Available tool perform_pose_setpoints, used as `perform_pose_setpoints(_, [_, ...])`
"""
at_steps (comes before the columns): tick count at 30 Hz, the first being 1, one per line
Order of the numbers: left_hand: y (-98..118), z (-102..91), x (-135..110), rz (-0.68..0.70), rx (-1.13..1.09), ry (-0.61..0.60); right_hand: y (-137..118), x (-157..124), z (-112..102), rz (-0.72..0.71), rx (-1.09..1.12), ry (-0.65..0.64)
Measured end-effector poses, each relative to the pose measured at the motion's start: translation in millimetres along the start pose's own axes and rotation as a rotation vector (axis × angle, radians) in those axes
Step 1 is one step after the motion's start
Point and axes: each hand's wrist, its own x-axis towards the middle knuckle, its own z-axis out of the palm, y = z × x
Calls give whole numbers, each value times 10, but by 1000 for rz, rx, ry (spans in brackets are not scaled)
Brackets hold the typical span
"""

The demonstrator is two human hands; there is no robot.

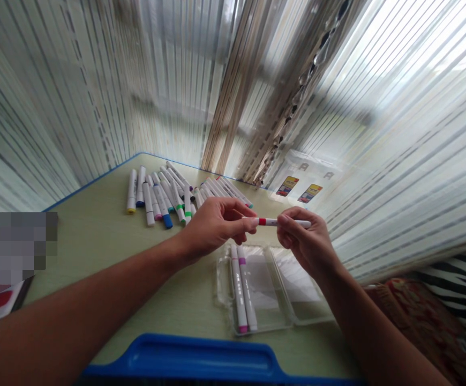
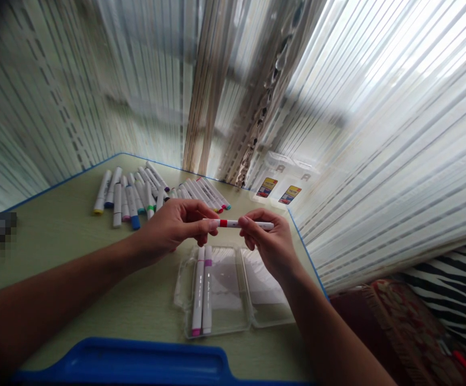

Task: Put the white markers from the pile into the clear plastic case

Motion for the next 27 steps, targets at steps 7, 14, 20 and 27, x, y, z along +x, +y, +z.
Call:
perform_pose_setpoints(7, [-17, -15, 10, -3, 40, -1, 38, -21, -27, -21, -80, -29])
perform_pose_setpoints(14, [-24, -7, 22, -15, 37, 22, 24, -33, -5, -163, -551, 26])
perform_pose_setpoints(20, [-7, 17, 4, -6, 126, -35, -1, -98, 36, -268, -790, 4])
perform_pose_setpoints(27, [-20, 36, -18, 32, 233, -117, 48, -97, 16, -232, -797, -19])
